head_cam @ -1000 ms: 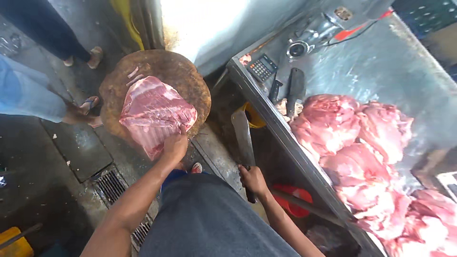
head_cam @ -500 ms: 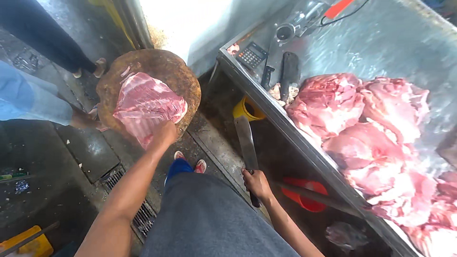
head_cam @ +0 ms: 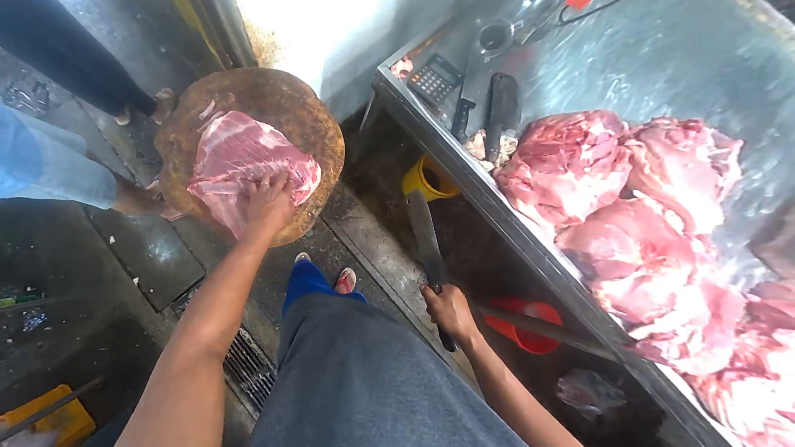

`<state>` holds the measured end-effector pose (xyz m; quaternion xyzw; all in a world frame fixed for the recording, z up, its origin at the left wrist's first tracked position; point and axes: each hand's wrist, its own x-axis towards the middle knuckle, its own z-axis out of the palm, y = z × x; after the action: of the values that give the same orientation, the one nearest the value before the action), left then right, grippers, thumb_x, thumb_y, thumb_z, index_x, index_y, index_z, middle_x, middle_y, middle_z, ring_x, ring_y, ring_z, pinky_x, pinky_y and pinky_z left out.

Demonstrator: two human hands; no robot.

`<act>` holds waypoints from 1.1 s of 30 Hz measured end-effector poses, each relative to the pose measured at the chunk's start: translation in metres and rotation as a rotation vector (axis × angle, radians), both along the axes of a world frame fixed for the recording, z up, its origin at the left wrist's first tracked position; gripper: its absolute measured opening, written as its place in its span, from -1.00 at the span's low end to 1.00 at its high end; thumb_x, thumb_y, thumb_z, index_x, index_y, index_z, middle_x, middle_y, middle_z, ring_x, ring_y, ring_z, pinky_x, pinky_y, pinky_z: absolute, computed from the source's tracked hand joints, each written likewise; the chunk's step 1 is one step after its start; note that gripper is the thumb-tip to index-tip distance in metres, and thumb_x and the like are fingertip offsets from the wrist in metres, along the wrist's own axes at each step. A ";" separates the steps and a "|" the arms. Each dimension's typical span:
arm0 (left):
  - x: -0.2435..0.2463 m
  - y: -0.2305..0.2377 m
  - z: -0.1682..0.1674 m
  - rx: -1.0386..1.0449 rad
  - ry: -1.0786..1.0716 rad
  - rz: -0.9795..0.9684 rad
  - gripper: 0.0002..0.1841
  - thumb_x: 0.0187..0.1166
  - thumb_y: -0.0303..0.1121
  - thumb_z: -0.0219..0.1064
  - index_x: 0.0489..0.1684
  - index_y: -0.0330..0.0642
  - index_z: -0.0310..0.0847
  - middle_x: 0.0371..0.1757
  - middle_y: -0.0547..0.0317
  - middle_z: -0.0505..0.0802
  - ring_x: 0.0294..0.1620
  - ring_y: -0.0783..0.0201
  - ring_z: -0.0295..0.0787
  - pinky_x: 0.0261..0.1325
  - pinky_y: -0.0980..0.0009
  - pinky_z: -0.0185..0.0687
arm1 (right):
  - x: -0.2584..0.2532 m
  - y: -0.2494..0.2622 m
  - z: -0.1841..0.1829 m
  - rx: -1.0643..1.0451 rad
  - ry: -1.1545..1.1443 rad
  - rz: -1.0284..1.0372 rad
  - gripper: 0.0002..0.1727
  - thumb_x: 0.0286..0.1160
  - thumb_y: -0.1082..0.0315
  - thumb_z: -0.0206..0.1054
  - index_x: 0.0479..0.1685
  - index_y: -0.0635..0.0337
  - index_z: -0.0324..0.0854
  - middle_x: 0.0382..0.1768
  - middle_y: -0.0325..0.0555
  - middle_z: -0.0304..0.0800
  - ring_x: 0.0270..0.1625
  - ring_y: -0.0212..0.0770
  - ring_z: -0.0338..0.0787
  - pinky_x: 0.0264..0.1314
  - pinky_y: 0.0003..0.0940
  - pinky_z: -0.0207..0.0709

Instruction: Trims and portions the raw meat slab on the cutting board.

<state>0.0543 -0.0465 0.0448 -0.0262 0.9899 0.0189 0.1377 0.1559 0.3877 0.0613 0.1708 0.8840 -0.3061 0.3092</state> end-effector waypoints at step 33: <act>0.021 -0.047 -0.024 0.287 0.072 -0.062 -0.53 0.59 0.04 0.25 0.45 0.18 0.64 0.74 0.08 0.45 0.70 -0.18 0.29 0.52 -0.25 0.28 | -0.103 -0.254 0.090 0.340 -0.093 0.729 -0.60 0.87 -0.05 -0.02 0.02 0.06 0.55 -0.37 -0.06 0.71 -0.21 -0.01 0.82 -0.16 0.00 0.69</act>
<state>0.0753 -0.0936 0.0205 0.0248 0.9817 0.1570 0.1049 0.0529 0.1339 0.1510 -0.0914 0.9099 -0.0179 0.4043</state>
